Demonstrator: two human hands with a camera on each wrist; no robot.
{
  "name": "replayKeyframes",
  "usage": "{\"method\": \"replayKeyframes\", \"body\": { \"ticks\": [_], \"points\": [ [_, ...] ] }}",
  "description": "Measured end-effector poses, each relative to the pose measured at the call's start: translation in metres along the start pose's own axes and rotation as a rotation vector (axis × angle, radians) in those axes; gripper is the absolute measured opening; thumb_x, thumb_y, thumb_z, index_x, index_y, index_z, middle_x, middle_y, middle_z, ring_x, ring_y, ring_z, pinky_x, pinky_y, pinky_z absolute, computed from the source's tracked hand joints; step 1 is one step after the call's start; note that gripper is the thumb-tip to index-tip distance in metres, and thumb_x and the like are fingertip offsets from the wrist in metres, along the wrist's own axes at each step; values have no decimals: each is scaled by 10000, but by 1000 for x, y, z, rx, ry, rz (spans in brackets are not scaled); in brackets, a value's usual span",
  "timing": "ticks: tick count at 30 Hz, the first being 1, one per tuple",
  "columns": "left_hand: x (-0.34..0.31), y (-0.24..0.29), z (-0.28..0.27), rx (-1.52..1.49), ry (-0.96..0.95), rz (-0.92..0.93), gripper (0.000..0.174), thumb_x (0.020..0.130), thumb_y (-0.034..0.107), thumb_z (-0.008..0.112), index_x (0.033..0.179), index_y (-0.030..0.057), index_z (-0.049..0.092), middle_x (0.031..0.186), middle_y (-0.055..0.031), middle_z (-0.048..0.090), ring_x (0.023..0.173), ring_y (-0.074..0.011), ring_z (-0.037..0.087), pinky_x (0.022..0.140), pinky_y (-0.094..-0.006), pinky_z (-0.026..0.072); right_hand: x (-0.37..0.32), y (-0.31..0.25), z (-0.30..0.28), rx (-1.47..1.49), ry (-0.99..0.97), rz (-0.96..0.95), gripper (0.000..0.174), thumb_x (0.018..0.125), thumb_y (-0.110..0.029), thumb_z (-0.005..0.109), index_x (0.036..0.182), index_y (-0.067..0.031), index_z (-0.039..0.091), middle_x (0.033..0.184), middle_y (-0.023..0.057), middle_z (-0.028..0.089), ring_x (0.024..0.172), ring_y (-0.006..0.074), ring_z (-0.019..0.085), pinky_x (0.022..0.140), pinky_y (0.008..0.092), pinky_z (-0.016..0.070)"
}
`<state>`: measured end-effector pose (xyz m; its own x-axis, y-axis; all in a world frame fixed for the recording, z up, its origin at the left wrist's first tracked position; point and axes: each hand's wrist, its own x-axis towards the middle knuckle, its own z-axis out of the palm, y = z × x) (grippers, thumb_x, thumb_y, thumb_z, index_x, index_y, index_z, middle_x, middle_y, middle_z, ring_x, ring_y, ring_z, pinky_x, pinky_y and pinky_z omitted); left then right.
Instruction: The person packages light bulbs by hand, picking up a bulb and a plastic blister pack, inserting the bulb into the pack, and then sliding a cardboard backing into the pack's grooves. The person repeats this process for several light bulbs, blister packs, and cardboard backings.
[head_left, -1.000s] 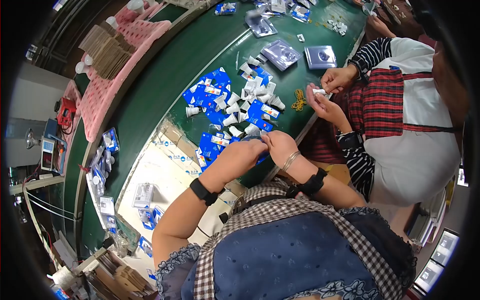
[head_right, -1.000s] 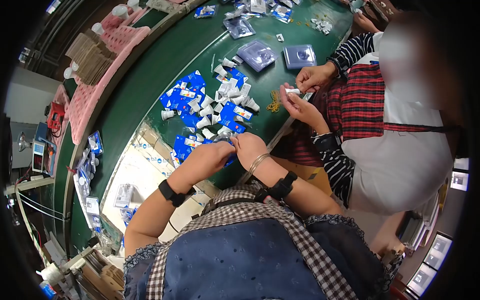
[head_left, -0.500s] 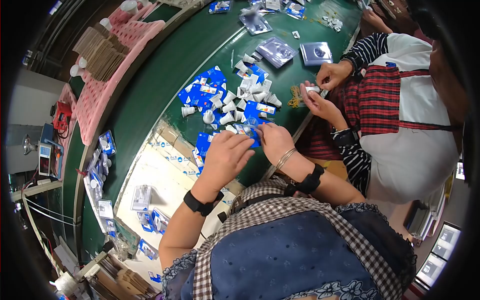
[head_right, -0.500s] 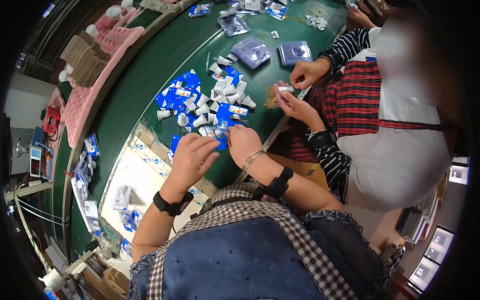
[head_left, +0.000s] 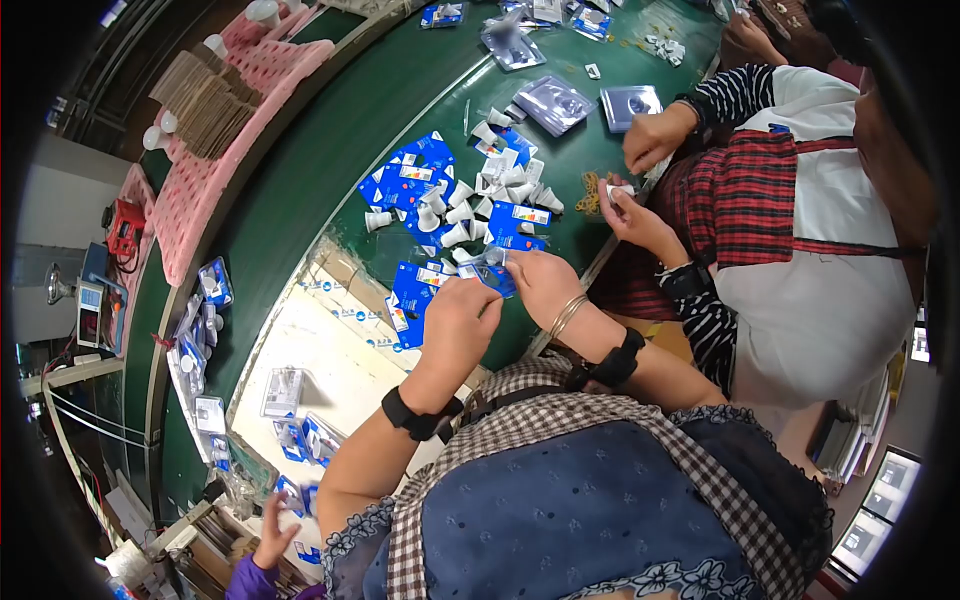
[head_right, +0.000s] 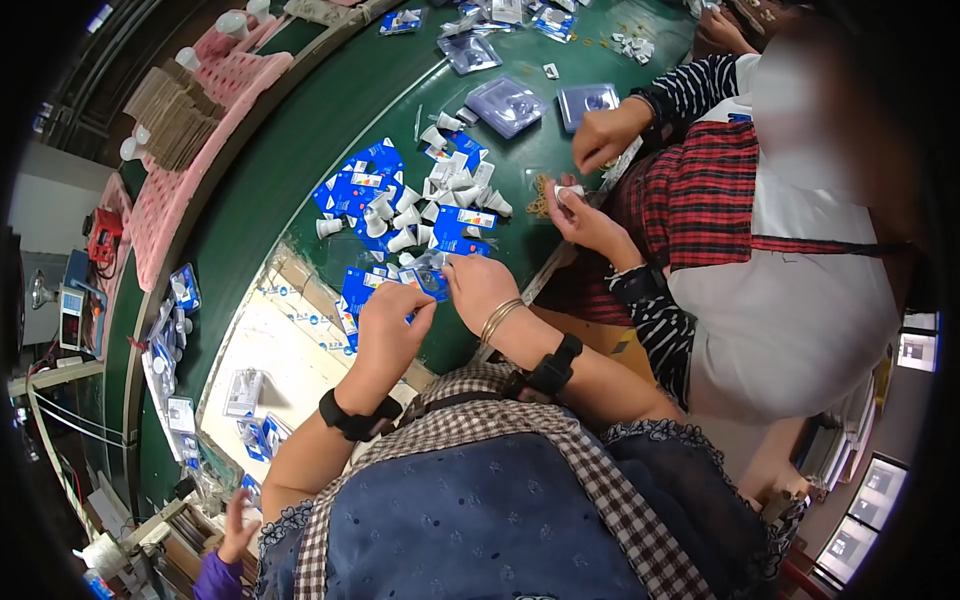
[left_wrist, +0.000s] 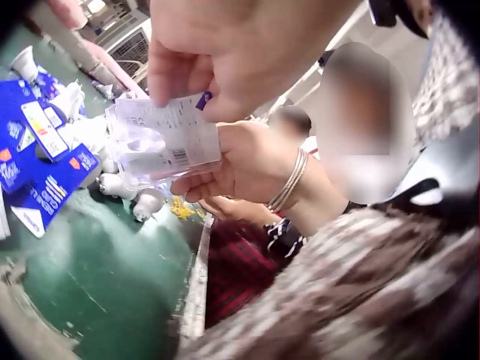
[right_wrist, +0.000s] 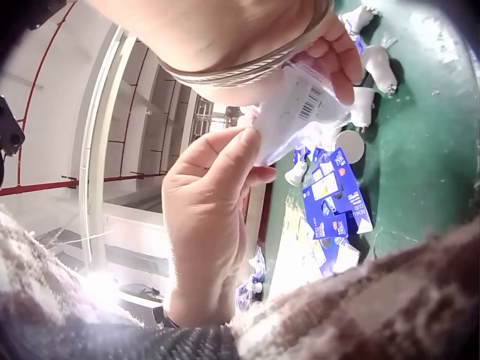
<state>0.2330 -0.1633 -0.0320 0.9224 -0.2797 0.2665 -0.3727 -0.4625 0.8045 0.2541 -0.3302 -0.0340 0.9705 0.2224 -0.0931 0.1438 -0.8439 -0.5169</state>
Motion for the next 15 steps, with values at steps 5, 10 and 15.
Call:
{"method": "replayKeyframes", "body": {
  "ticks": [5, 10, 15],
  "points": [
    [-1, -7, -7, -387, -194, -522, 47, 711, 47, 671, 720, 11, 642, 719, -116, 610, 722, -294, 569, 639, -330, 463, -1, 3, 5, -35, 67, -114, 208, 883, -186, 508, 967, -8, 576, 794, 183, 611, 760, 366, 579, 695, 457, 461],
    [2, 6, -27, -7, -101, -13, 58, 707, 11, 655, 761, 14, 634, 731, -103, 596, 716, -289, 569, 635, -339, 465, 3, -2, -6, 22, -17, -133, 224, 893, -193, 487, 1019, -19, 551, 813, 203, 604, 786, 372, 574, 710, 465, 448],
    [-11, -14, -64, 238, 202, 295, 165, 713, 14, 641, 875, 45, 631, 877, -96, 625, 833, -286, 591, 745, -382, 474, 5, 25, -19, 98, 46, -10, 219, 893, -204, 484, 909, -1, 567, 856, 205, 610, 843, 376, 579, 735, 460, 455]
  ]
}}
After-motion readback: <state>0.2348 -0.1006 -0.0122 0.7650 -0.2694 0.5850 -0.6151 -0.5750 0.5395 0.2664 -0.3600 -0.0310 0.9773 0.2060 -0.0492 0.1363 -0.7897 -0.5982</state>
